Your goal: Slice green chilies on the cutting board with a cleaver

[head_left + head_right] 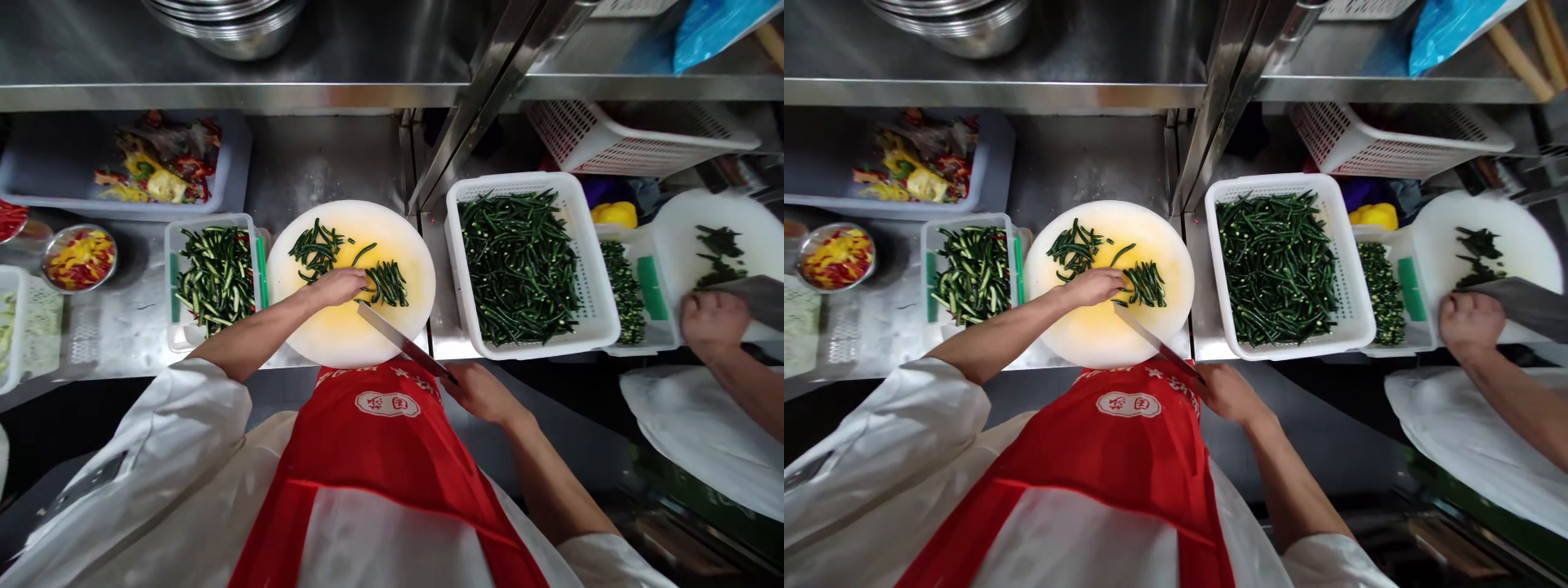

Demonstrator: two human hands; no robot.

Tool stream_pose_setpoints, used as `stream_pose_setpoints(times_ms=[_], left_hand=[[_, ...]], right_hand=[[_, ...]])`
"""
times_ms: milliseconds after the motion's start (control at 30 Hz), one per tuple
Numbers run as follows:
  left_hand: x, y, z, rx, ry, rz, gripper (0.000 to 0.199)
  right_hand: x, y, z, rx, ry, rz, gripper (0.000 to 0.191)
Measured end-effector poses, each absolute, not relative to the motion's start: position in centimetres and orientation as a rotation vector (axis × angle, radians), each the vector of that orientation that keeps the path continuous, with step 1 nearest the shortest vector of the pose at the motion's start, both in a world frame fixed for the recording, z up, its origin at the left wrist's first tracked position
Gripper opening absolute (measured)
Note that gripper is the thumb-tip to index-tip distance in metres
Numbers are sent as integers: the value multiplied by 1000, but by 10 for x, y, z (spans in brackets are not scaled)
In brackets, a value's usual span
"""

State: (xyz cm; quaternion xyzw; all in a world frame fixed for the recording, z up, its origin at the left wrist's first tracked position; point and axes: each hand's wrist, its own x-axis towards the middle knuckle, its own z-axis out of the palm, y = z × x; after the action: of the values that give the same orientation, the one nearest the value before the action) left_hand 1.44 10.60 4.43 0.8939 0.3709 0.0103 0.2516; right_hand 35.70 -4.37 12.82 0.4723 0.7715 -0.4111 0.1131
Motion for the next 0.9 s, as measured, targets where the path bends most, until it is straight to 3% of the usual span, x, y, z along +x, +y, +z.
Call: stream_pose_setpoints(times_ms=[233, 467, 900], left_hand=[[13, 74, 38, 2108, 1604, 796, 13], [25, 30, 6, 2474, 1135, 541, 22], [49, 39, 8, 2629, 953, 470, 29]], right_hand=[[342, -44, 111, 1690, 2126, -1360, 24], [331, -44, 114, 1790, 2078, -1332, 19], [322, -39, 136, 1772, 2115, -1032, 16]])
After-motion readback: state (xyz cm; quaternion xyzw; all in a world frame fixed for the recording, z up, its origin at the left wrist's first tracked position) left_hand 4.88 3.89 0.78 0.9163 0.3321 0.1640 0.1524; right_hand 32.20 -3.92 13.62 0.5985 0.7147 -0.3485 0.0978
